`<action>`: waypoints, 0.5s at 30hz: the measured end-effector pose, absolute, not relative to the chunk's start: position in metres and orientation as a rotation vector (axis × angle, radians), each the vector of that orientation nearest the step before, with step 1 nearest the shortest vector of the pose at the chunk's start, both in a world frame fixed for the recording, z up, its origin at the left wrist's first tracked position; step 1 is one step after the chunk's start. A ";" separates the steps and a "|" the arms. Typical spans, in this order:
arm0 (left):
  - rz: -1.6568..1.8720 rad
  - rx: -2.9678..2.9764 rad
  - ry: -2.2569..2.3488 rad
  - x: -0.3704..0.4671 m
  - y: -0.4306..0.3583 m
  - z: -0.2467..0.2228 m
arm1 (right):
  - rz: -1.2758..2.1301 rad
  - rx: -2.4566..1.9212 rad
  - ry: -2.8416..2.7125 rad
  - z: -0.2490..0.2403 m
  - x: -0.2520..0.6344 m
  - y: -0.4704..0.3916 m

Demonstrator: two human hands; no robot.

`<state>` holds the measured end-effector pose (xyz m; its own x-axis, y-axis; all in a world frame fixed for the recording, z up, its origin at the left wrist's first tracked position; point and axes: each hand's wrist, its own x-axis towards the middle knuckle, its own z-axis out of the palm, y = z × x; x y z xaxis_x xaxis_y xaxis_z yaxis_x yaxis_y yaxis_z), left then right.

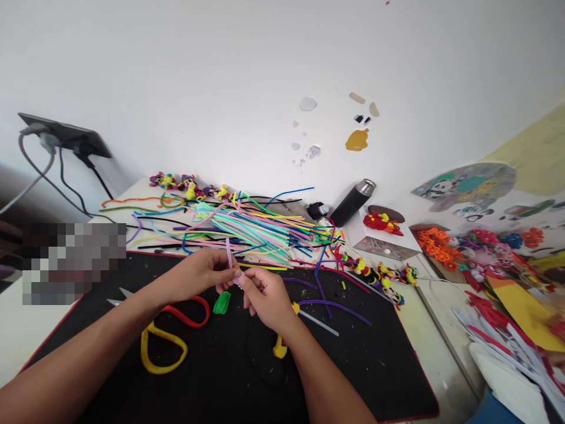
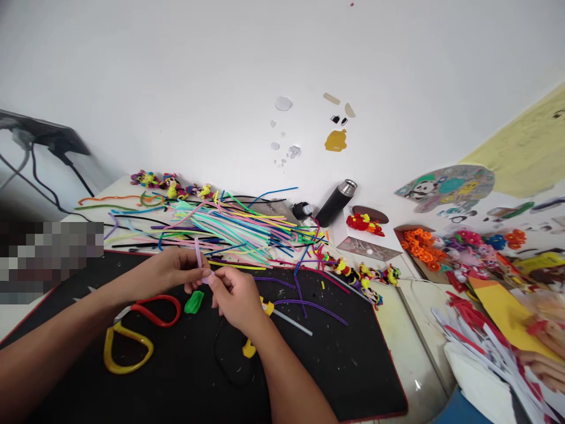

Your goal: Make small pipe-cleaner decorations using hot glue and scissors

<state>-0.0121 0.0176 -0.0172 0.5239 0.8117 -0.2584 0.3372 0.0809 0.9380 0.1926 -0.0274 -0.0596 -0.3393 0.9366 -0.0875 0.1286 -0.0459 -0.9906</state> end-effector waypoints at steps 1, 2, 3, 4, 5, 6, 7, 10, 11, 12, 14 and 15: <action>0.465 1.512 1.032 -0.012 0.018 -0.017 | 1.463 -1.162 -1.522 -0.059 0.192 -0.027; 0.464 1.509 1.027 -0.012 0.017 -0.018 | 1.456 -1.164 -1.520 -0.058 0.192 -0.027; 0.470 1.496 1.024 -0.011 0.017 -0.018 | 1.443 -1.168 -1.520 -0.058 0.193 -0.027; 0.478 1.474 1.021 -0.011 0.017 -0.018 | 1.426 -1.171 -1.520 -0.058 0.193 -0.026; 0.488 1.445 1.017 -0.010 0.017 -0.018 | 1.406 -1.175 -1.516 -0.058 0.193 -0.026; 0.500 1.416 1.009 -0.009 0.017 -0.018 | 1.387 -1.179 -1.507 -0.058 0.194 -0.026; 0.509 1.393 0.997 -0.008 0.017 -0.018 | 1.369 -1.183 -1.494 -0.058 0.194 -0.025; 0.520 1.374 0.956 -0.008 0.018 -0.017 | 1.318 -1.189 -1.457 -0.059 0.195 -0.025; 0.512 1.380 0.949 -0.008 0.018 -0.017 | 1.305 -1.188 -1.449 -0.060 0.195 -0.025; 0.494 1.386 0.950 -0.009 0.018 -0.017 | 1.296 -1.184 -1.445 -0.060 0.195 -0.025; 0.451 1.396 0.972 -0.010 0.018 -0.018 | 1.286 -1.178 -1.439 -0.060 0.194 -0.025; 0.436 1.401 0.989 -0.011 0.018 -0.018 | 1.283 -1.178 -1.436 -0.060 0.194 -0.025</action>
<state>-0.0105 0.0179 -0.0183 0.5535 0.7712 -0.3144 0.2885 0.1765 0.9411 0.1937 -0.0253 -0.0602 -0.1884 0.9821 0.0076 0.1026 0.0274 -0.9943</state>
